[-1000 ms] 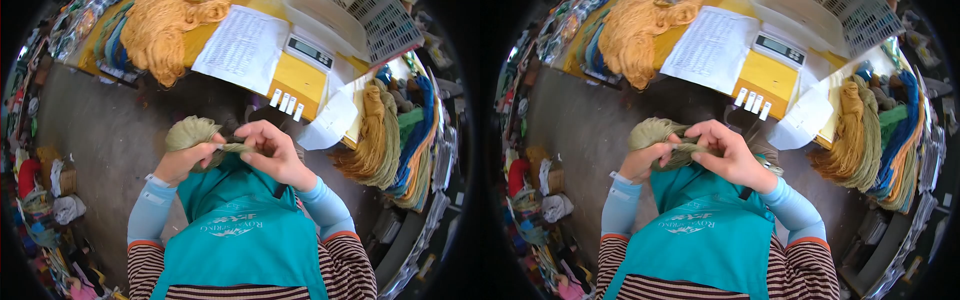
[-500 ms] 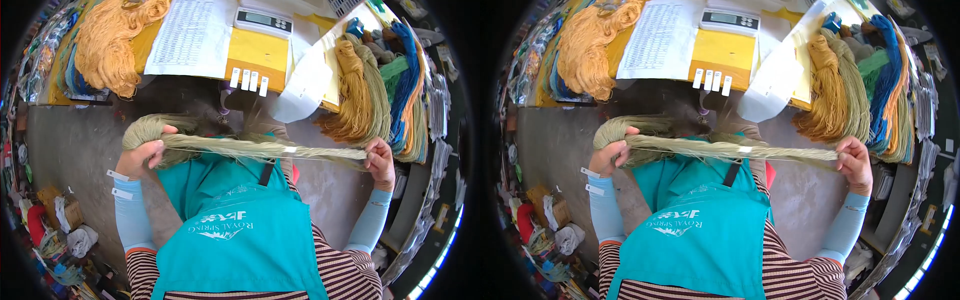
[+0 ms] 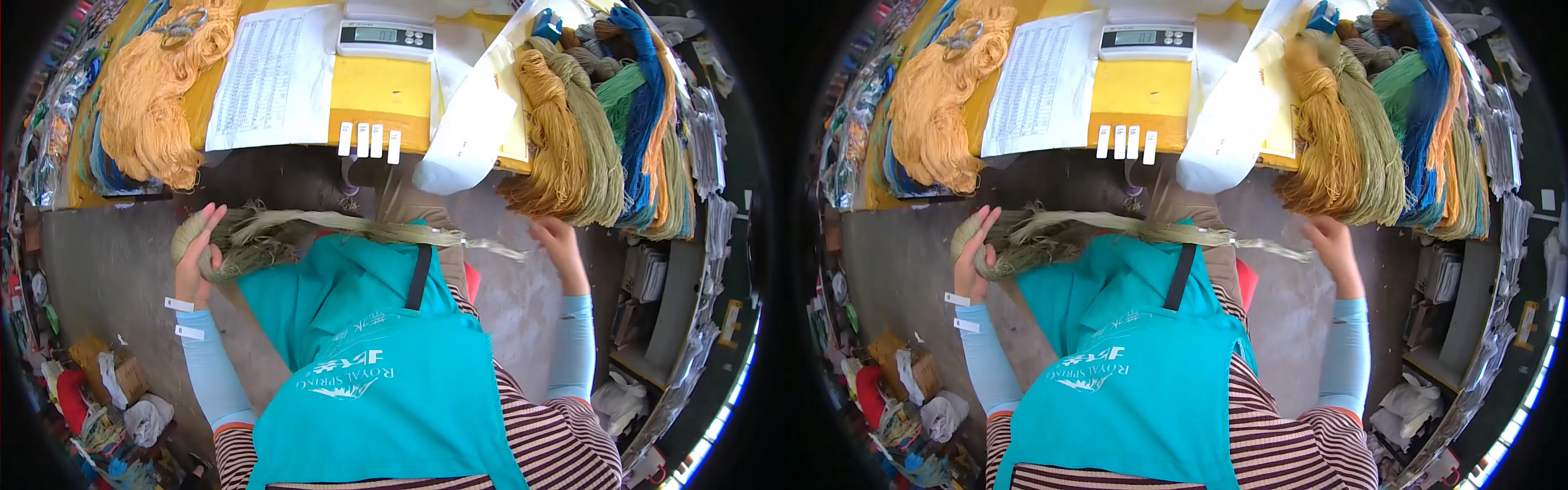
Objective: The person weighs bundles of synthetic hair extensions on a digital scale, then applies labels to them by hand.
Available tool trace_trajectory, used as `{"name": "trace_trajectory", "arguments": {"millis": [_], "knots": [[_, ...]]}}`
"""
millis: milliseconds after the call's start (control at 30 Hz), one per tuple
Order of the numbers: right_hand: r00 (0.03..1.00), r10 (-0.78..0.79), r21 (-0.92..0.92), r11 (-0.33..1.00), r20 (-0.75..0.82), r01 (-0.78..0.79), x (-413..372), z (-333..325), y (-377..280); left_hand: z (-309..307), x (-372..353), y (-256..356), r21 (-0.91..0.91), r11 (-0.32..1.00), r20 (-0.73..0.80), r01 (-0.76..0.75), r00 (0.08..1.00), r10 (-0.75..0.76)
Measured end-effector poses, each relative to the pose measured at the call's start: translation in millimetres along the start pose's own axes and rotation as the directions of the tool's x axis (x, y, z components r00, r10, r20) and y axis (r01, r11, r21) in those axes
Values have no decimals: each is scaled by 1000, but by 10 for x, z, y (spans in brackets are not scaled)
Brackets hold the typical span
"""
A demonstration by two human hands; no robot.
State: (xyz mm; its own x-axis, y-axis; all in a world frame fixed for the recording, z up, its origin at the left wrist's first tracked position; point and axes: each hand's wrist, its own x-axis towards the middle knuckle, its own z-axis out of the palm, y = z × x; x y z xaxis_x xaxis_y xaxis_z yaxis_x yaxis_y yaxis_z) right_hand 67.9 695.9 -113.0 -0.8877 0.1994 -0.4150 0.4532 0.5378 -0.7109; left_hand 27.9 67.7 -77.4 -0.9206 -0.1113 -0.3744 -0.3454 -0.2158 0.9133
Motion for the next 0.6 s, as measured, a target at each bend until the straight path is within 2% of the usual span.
{"name": "trace_trajectory", "arguments": {"millis": [67, 100, 133, 233, 300, 333, 400, 500, 533, 600], "knots": [[997, -8, 311, 950, -76, 31, 11, 457, -569, -24, -21, -15, -113, 994, -10, 9, 1000, -11], [993, -65, 311, 946, -99, 93, 90, 655, -682, -45, -24, -36, -178, 984, -4, 20, 1000, -21], [994, -53, 365, 927, -97, 85, 169, 813, -796, -60, -27, -62, -243, 970, 3, 30, 1000, -30], [999, 23, 613, 790, -39, 6, 414, 1125, -876, -77, -77, -56, -254, 967, -23, 23, 999, -30], [995, -50, 674, 733, -86, 95, 490, 1144, -833, -113, -148, -44, -266, 964, -13, 9, 1000, -13], [988, -51, 704, 696, -146, 140, 398, 1092, -1056, -125, -189, -45, -280, 960, -17, 5, 1000, -10], [984, -73, 640, 751, -164, 163, 344, 900, -1274, -120, -252, -58, -302, 953, -19, 0, 1000, -6], [928, -263, 334, 878, -264, 344, 404, 543, -1404, -97, -263, -97, -317, 948, -4, 28, 1000, -30], [936, -279, 236, 915, -213, 326, 390, 407, -1501, -75, -251, -107, -318, 948, -1, 23, 1000, -24], [868, -439, 34, 888, -233, 459, 367, 255, -1687, -47, -229, -141, -321, 946, 39, 45, 999, -35]]}}
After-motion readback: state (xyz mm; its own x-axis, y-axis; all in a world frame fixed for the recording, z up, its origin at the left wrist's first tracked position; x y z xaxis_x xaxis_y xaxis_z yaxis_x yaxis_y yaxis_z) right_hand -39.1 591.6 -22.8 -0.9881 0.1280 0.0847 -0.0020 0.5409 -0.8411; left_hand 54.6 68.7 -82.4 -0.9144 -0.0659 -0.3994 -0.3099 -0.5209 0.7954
